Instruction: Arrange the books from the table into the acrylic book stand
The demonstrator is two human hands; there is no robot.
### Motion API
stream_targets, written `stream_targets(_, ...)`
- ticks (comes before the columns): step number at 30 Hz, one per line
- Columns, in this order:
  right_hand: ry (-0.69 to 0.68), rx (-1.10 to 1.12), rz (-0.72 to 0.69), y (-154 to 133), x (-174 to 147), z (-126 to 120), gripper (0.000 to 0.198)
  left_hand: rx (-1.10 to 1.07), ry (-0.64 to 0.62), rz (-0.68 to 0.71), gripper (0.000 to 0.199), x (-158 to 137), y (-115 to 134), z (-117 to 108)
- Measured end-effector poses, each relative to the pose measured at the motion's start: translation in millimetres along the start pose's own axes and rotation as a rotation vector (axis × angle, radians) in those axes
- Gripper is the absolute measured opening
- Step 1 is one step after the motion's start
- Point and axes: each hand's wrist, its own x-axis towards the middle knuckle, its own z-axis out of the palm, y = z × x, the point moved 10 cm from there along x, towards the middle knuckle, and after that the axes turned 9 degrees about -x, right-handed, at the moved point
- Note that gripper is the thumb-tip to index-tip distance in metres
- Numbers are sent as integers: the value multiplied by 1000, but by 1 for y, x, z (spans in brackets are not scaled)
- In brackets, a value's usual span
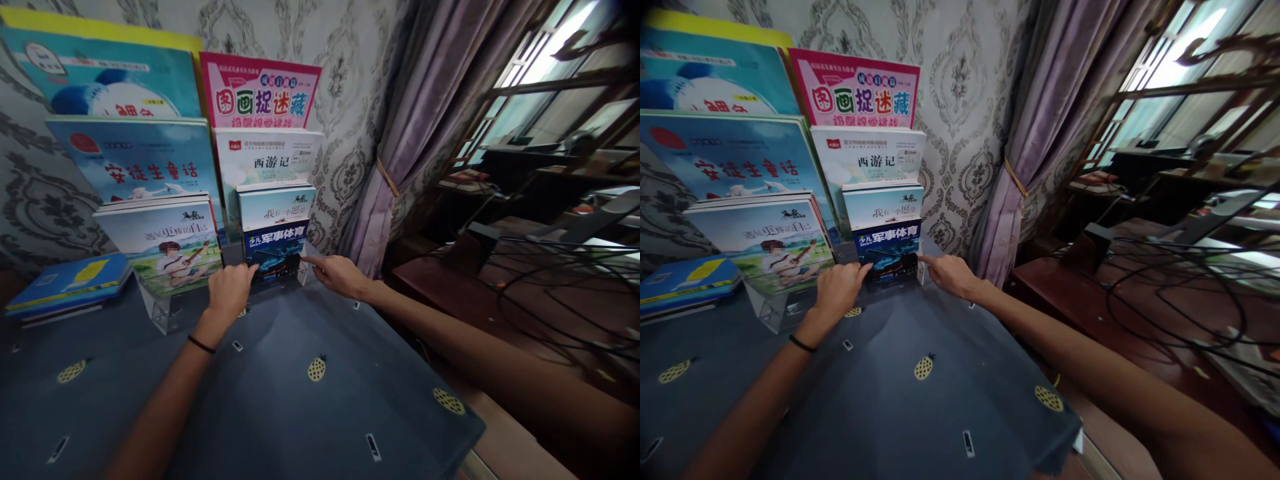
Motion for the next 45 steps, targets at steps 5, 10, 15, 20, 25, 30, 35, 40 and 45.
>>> stream_targets(5, 82, 62, -17, 0, -1, -3, 48, 32, -28, -9, 55, -2, 2, -2)
stream_targets(10, 107, 107, -22, -1, -2, -5, 49, 42, -39, -18, 56, -4, 1, 0)
stream_targets(15, 131, 116, -20, -1, -3, -4, 49, 44, -43, -23, 56, -6, 3, -1)
stream_targets(20, 157, 140, -19, 1, -4, -4, 48, 42, -45, -28, 52, -8, 4, -3)
stream_targets(25, 177, 170, -32, -2, -5, -7, 48, 40, -12, -24, 52, -9, 3, -8)
stream_targets(30, 147, 192, -17, -7, -7, -9, 47, 46, 2, -24, 49, -13, 2, -14)
stream_targets(35, 117, 288, -74, -40, -20, -8, 47, 46, 137, 41, 42, -29, -6, -24)
stream_targets(40, 8, 445, -207, -111, -43, 13, 44, 10, 344, 301, 38, -67, -10, -27)
stream_targets(45, -56, 544, -327, -184, -54, 19, 41, 7, 462, 484, 40, -111, -33, -28)
